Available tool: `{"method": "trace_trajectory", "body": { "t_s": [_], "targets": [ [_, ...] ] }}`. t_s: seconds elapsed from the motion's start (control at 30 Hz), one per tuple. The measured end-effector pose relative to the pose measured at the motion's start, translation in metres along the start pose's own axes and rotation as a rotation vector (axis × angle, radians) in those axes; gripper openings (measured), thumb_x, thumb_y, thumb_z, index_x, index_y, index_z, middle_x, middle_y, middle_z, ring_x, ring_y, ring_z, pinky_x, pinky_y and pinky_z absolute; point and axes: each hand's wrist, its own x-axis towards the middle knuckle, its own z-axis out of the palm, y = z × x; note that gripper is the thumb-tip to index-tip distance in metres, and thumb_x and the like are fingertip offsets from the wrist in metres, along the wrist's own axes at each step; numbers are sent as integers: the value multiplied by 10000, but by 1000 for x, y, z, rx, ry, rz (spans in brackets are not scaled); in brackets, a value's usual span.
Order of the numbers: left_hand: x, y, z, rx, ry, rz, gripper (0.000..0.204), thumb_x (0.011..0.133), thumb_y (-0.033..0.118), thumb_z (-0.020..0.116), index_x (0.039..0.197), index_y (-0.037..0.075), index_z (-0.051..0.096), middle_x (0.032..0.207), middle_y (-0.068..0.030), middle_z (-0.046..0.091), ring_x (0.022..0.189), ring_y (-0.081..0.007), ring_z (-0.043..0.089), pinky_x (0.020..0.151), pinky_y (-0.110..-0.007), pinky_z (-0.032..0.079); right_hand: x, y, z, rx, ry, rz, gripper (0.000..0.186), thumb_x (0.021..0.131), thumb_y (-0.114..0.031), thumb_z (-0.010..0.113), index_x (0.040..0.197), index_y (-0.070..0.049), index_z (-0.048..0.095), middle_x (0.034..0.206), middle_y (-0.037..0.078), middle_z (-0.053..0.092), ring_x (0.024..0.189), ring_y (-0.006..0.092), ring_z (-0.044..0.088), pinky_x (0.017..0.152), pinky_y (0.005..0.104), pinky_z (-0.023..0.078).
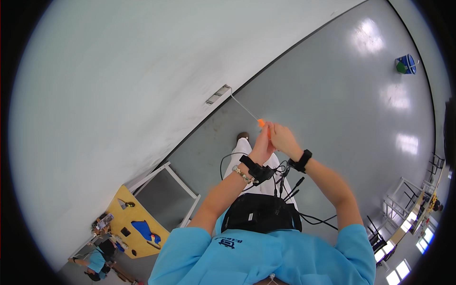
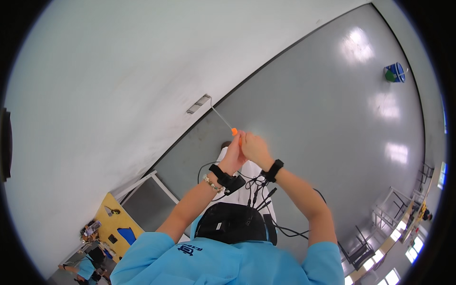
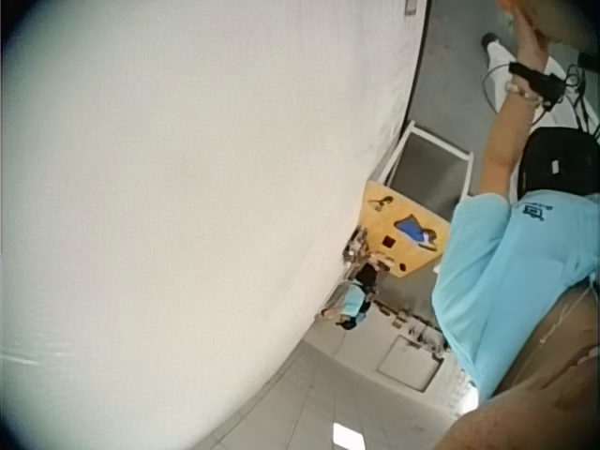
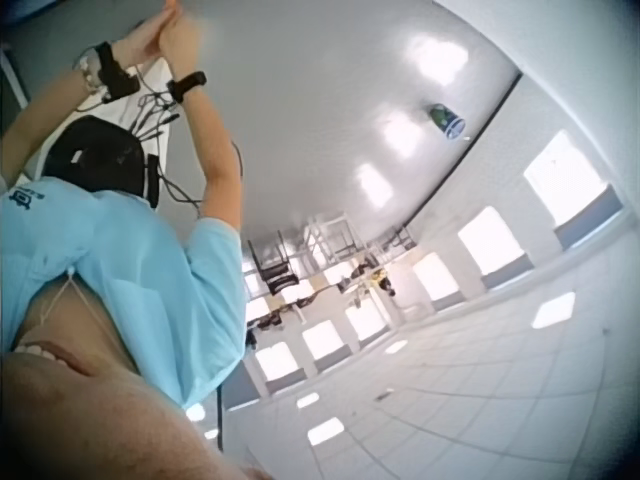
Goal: Painting a white wall using a paint roller.
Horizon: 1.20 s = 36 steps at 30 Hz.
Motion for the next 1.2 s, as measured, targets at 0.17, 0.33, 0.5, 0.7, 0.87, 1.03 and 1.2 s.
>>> {"method": "trace_trajectory", "body": {
  "t_s": [0.17, 0.33, 0.5, 0.7, 0.87, 1.03, 1.2],
  "targets": [
    [41, -5, -37, -20, 229, 125, 352, 980, 429, 464, 1066, 104, 570, 1024, -32, 621, 946, -150, 594, 821, -302, 484, 29, 0, 39, 310, 10, 260, 373, 1002, -357, 345, 1009, 7, 427, 751, 279, 629, 686, 461, 606, 580, 530, 478],
    [84, 3, -36, 38, 326, 308, 308, 946, 373, 541, 905, 69, 574, 770, -2, 573, 691, -132, 559, 616, -294, 453, 41, 27, 47, 426, -48, 244, 376, 992, -361, 373, 1132, -17, 429, 772, 252, 639, 694, 456, 606, 606, 528, 477],
    [124, 53, -103, -59, 331, 308, 258, 983, 284, 483, 850, 63, 482, 729, -30, 523, 664, -143, 525, 603, -284, 449, 25, 37, 38, 383, -28, 265, 367, 991, -330, 392, 1266, -86, 392, 878, 202, 654, 781, 401, 624, 648, 495, 474],
    [159, 72, -154, -329, 347, 195, 102, 931, 138, 581, 941, 91, 492, 792, -50, 491, 649, -113, 481, 560, -211, 429, -45, 108, 62, 428, 56, 517, 333, 997, -316, 377, 1247, -100, 414, 880, 172, 656, 798, 395, 621, 677, 487, 468],
    [184, 78, -189, -223, 376, 188, 146, 895, 140, 644, 925, 97, 507, 744, -28, 517, 600, -97, 501, 534, -226, 437, -83, 125, 74, 413, 51, 630, 309, 1003, -308, 365, 1213, -97, 445, 806, 136, 648, 740, 363, 623, 655, 457, 467],
    [208, 83, -170, -232, 361, 167, 134, 875, 64, 631, 880, 86, 499, 725, -17, 519, 598, -89, 504, 532, -210, 438, -98, 127, 84, 497, 109, 708, 295, 1003, -293, 371, 1199, -93, 466, 752, 110, 639, 716, 326, 630, 643, 426, 468],
    [223, 94, -171, -241, 351, 148, 134, 868, 14, 603, 857, 81, 488, 724, -14, 516, 609, -95, 507, 525, -214, 451, -97, 111, 88, 547, 68, 690, 271, 998, -268, 390, 1199, -104, 471, 747, 114, 628, 707, 327, 625, 646, 429, 465]
  ]
}}
